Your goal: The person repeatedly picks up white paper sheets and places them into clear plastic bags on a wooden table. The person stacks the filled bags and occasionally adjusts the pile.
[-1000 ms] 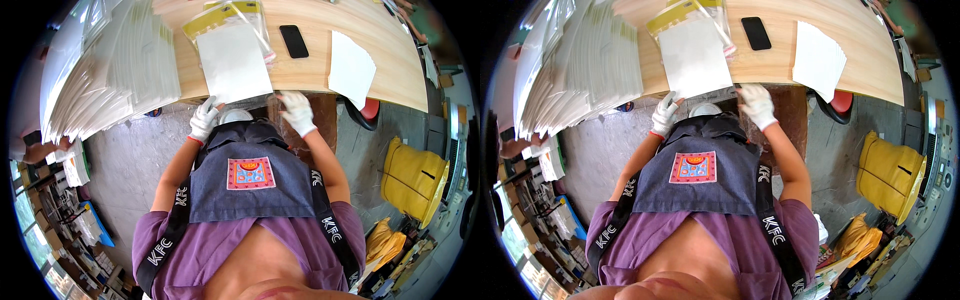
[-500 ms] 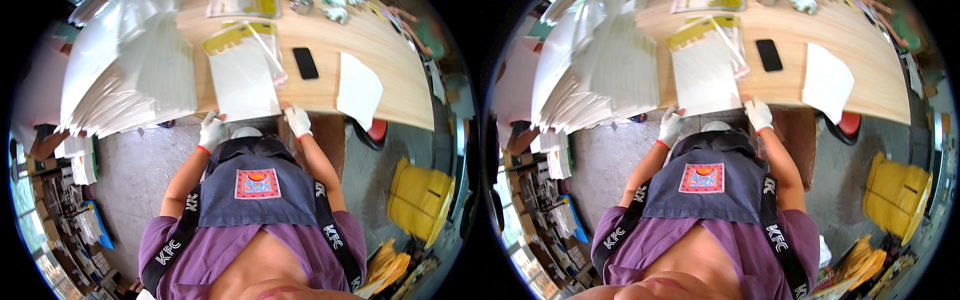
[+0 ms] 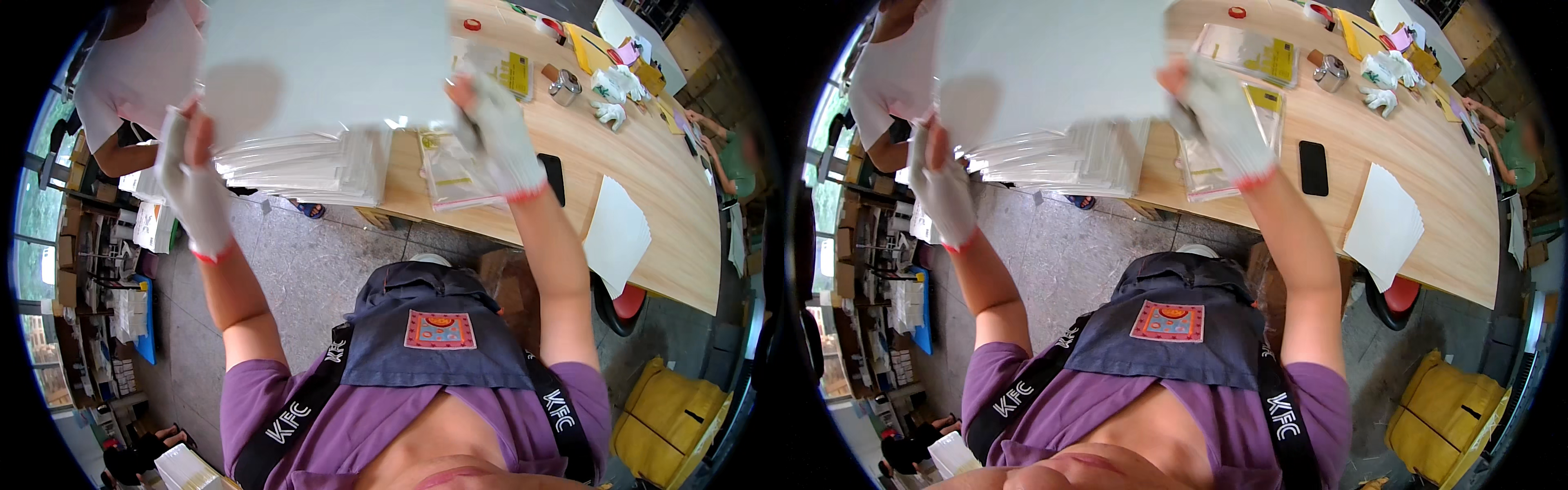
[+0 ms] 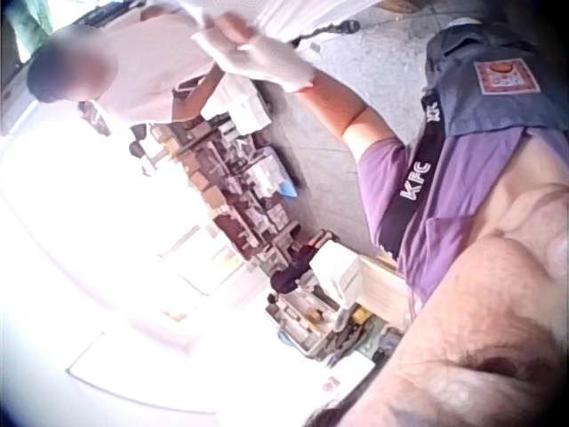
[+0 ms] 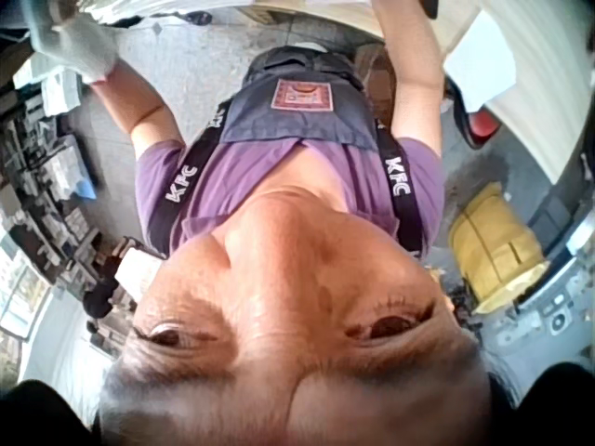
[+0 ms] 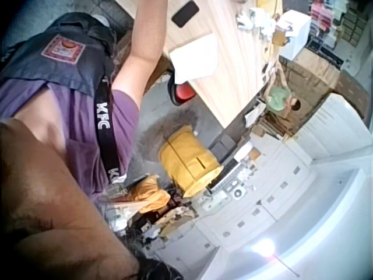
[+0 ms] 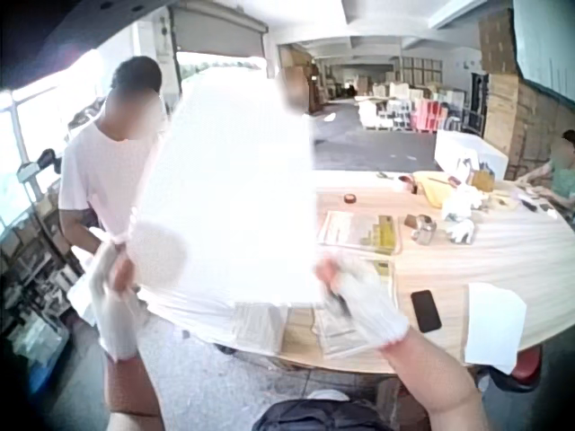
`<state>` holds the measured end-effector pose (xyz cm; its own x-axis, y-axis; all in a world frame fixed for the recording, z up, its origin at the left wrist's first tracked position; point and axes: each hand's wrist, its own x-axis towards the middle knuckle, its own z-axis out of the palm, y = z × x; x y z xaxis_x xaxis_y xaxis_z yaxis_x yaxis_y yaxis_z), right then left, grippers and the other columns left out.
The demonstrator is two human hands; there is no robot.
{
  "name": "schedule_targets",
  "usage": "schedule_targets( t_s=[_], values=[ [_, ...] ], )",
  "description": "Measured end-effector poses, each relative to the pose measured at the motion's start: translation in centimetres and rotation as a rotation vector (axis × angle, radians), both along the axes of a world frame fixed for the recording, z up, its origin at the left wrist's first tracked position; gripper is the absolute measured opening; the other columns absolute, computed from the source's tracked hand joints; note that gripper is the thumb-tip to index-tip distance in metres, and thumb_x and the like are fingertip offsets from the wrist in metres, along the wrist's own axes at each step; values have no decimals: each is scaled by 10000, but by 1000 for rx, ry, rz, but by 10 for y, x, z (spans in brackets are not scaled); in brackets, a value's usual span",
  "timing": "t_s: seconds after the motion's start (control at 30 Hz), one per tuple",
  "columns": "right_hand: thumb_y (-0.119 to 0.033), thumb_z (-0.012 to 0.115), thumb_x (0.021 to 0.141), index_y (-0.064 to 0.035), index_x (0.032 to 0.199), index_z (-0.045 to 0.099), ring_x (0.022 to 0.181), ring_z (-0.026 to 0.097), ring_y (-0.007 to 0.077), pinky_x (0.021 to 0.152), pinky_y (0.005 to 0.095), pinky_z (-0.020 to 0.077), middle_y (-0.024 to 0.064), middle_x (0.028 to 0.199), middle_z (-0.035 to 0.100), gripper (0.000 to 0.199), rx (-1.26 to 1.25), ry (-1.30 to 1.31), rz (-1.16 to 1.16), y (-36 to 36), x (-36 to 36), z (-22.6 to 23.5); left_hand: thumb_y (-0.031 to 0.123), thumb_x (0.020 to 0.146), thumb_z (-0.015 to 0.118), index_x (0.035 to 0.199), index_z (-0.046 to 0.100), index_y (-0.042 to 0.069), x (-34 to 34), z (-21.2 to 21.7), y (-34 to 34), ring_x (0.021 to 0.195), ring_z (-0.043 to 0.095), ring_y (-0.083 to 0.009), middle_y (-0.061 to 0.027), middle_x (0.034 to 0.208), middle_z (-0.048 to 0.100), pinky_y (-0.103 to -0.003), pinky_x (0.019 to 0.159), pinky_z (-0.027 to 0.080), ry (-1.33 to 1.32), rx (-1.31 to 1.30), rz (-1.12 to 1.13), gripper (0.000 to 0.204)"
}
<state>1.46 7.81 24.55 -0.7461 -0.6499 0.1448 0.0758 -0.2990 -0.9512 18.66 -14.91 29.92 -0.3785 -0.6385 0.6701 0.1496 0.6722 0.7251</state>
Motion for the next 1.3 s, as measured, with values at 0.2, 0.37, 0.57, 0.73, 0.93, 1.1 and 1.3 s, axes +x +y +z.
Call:
schedule_targets(
  t_s=[0.2, 0.37, 0.57, 0.73, 0.93, 1.1, 1.3],
  values=[
    [-222, 547, 859, -62, 809, 596, 472, 450, 40, 423, 204, 327, -15, 672, 617, 175, 414, 480, 149, -86, -32, 60, 268, 902, 474, 1161, 577, 17, 9, 4, -121, 1011, 573, -183, -152, 1064, 621, -271, 857, 430, -397, -311, 89, 375],
    [-261, 527, 867, -38, 861, 616, 554, 539, 73, 524, 206, 402, 12, 655, 630, 240, 203, 670, -137, -47, -24, 43, 0, 771, 360, 1295, 419, -24, 5, -27, -92, 1078, 544, -239, -154, 1350, 394, -292, 810, 516, -51, 258, -130, 528],
    [-287, 523, 908, -79, 880, 605, 470, 460, 44, 429, 188, 349, 17, 648, 592, 226, 207, -104, -453, 106, -14, -147, 179, 913, 485, 1320, 371, -18, 49, -227, -108, 1189, 438, -245, -156, 1324, 426, -346, 964, 376, 157, 430, -38, 466],
    [-178, 440, 866, -86, 979, 510, 471, 510, 120, 353, 235, 388, 94, 784, 630, 162, 169, -746, -1238, 271, 30, -333, 3, 879, 457, 1239, 484, -6, 96, -423, -35, 1078, 528, -184, -112, 1211, 549, -280, 880, 432, -417, 669, -238, 361],
    [-287, 456, 922, -85, 922, 580, 439, 503, 112, 351, 213, 387, 86, 736, 644, 236, 245, -874, -1159, 346, 13, -335, 90, 750, 619, 1144, 566, 78, -42, -342, 98, 1088, 504, -333, -121, 1186, 549, -411, 941, 396, -603, -486, -673, 397],
    [-186, 486, 913, -129, 964, 562, 443, 441, 86, 352, 195, 370, 23, 696, 580, 107, -38, -920, -1173, 354, 3, -341, 176, 719, 640, 1071, 561, 125, -121, -320, 124, 1073, 477, -312, -104, 1143, 524, -419, 937, 380, -879, -711, -573, 364],
    [-257, 525, 894, -129, 939, 544, 557, 522, 122, 423, 207, 417, 21, 778, 580, 137, -247, -923, -953, 328, 41, -300, 157, 674, 658, 1007, 529, 145, -154, -311, 115, 995, 513, -280, -76, 1053, 523, -413, 844, 442, -1167, -747, -493, 357]
  ],
)
